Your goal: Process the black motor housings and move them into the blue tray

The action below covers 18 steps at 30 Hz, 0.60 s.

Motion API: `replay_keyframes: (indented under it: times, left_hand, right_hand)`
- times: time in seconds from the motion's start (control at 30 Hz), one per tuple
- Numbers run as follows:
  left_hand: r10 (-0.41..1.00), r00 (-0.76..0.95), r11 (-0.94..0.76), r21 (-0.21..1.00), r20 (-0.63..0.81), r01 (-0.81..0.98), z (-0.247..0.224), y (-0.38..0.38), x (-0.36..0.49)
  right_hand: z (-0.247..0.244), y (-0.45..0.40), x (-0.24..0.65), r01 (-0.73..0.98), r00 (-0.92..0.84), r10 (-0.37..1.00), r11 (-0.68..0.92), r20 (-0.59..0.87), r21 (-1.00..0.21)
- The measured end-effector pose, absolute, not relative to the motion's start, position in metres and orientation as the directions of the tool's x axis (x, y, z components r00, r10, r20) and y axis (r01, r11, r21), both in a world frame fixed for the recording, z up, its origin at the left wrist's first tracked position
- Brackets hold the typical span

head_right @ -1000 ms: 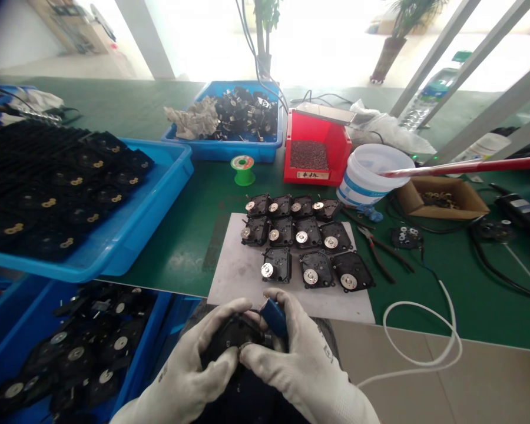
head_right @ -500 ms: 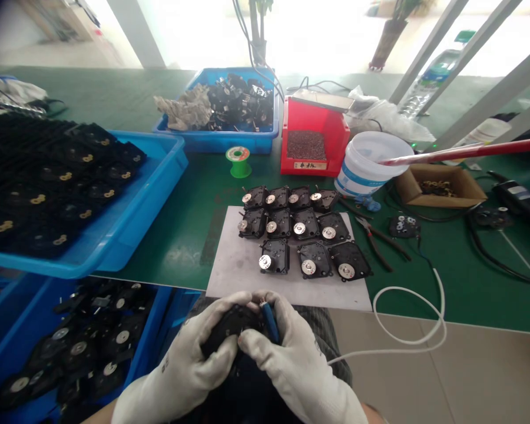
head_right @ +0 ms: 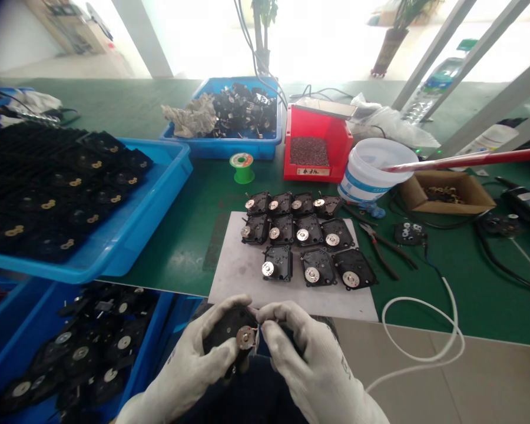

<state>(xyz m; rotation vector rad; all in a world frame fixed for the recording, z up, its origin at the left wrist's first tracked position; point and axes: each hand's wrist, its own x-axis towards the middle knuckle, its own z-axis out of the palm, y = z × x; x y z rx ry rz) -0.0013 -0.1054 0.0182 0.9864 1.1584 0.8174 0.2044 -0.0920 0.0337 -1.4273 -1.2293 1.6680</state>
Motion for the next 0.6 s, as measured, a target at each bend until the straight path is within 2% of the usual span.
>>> replay_keyframes:
  times: [0.2,0.6]
  left_hand:
    - [0.914,0.185,0.362,0.932,-0.360,0.027,0.0235,-0.1084,0.0033]
    - [0.918,0.192,0.342,0.937,-0.348,0.065,0.0272,-0.1068,0.0019]
  right_hand:
    - [0.0291,-0.0875,0.2020,0.205,-0.326,0.890,-0.262,-0.318,-0.943]
    - [0.0327,-0.0913,0.2043,0.240,-0.362,0.883,-0.221,-0.298,-0.945]
